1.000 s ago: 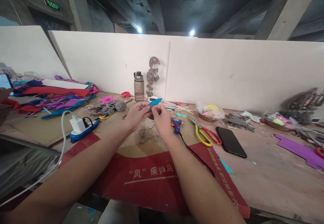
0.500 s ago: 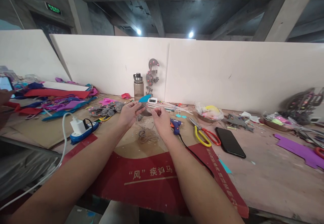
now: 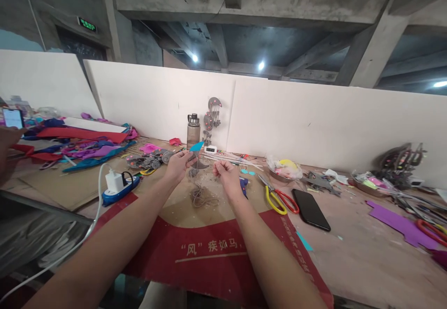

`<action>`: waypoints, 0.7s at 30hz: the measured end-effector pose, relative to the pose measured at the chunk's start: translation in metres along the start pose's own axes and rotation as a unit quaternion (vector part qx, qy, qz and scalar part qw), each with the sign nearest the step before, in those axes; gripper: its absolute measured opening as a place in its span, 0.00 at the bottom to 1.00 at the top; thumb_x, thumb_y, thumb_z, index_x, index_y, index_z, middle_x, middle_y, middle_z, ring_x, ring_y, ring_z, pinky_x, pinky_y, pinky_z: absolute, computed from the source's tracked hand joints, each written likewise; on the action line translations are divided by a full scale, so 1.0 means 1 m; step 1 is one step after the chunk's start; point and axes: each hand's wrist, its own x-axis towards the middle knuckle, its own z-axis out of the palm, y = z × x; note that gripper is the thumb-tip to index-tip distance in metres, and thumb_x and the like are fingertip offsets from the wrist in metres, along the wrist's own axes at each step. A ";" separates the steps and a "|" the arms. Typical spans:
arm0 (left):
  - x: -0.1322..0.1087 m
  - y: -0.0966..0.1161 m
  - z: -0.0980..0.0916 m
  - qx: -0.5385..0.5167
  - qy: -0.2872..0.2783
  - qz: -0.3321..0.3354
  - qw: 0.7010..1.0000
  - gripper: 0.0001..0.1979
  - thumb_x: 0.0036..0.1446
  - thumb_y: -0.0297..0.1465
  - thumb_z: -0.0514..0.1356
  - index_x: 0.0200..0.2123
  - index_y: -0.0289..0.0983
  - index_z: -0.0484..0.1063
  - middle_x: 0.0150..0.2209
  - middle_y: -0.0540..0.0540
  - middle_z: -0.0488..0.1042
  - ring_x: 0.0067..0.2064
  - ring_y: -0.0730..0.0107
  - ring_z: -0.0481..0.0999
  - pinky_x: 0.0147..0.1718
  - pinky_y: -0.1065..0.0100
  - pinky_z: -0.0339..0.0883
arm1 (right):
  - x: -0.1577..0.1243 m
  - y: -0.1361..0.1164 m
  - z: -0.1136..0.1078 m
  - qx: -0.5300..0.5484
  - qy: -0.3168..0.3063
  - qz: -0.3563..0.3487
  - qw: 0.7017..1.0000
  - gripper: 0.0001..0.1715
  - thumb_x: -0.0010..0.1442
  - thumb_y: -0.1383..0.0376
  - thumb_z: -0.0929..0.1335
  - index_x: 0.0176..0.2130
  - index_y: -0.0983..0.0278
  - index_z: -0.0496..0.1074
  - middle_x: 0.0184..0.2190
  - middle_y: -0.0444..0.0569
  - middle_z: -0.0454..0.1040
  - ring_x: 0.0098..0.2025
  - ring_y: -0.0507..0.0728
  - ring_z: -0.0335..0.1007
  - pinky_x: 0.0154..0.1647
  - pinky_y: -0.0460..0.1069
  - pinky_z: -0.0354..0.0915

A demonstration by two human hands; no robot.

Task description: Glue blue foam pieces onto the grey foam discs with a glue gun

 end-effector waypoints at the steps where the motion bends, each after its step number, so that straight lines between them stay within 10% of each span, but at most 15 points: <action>1: 0.000 0.000 0.000 -0.001 -0.002 -0.001 1.000 0.09 0.46 0.29 0.68 0.25 0.32 0.70 0.28 0.49 0.74 0.33 0.70 0.79 0.47 0.62 0.72 | -0.003 -0.004 0.001 0.006 -0.007 0.008 1.000 0.18 0.44 0.53 0.74 0.27 0.63 0.70 0.26 0.42 0.69 0.27 0.49 0.62 0.32 0.47 0.61; 21: -0.001 0.000 0.001 0.005 -0.001 -0.009 1.000 0.09 0.47 0.28 0.68 0.24 0.33 0.69 0.27 0.49 0.74 0.33 0.71 0.78 0.46 0.63 0.73 | -0.013 -0.016 -0.018 -0.184 -0.013 -0.046 0.982 0.14 0.41 0.63 0.69 0.26 0.60 0.58 0.22 0.36 0.61 0.24 0.48 0.56 0.26 0.44 0.54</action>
